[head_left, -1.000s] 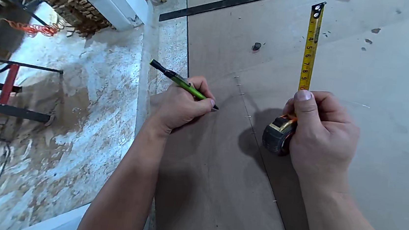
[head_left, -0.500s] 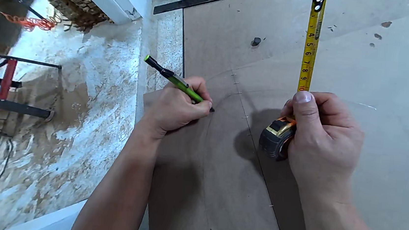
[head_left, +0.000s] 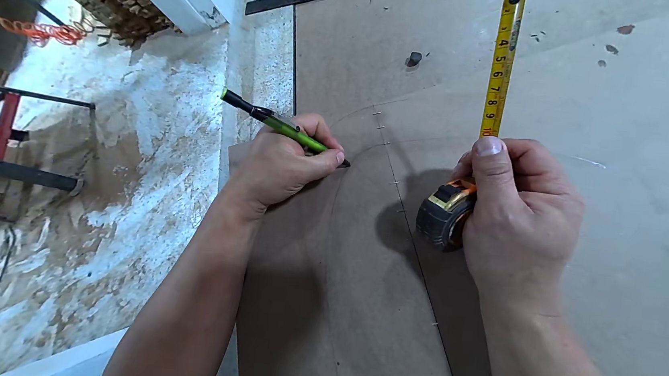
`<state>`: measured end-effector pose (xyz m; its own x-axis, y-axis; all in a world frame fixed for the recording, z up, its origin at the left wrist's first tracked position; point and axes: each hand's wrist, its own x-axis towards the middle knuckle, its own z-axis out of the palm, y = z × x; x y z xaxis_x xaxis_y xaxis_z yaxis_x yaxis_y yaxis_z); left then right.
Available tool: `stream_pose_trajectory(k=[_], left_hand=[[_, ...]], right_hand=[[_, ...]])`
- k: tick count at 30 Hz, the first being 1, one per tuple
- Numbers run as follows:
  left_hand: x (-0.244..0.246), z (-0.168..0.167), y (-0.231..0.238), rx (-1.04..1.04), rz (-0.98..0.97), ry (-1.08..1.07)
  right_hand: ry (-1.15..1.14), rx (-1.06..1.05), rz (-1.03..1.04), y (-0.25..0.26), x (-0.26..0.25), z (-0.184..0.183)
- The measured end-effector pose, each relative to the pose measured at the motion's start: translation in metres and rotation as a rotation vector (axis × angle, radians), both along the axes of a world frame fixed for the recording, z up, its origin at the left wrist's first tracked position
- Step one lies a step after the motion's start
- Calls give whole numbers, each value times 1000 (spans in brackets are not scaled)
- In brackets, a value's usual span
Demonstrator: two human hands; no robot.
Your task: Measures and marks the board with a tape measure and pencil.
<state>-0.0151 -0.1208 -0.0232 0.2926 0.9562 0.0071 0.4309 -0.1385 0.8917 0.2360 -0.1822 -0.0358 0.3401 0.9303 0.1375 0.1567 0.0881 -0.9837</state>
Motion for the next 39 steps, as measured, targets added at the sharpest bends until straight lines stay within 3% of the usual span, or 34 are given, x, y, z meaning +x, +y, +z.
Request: stream_pose_trajectory(k=[11, 24, 39], left_hand=[[6, 0, -1, -17, 72, 18], [9, 3, 1, -85, 76, -102], [8, 1, 3, -20, 51, -14]], right_hand=[[-5, -3, 14, -1, 0, 1], [5, 38, 35, 1, -1, 0], [4, 88, 33, 4, -1, -3]])
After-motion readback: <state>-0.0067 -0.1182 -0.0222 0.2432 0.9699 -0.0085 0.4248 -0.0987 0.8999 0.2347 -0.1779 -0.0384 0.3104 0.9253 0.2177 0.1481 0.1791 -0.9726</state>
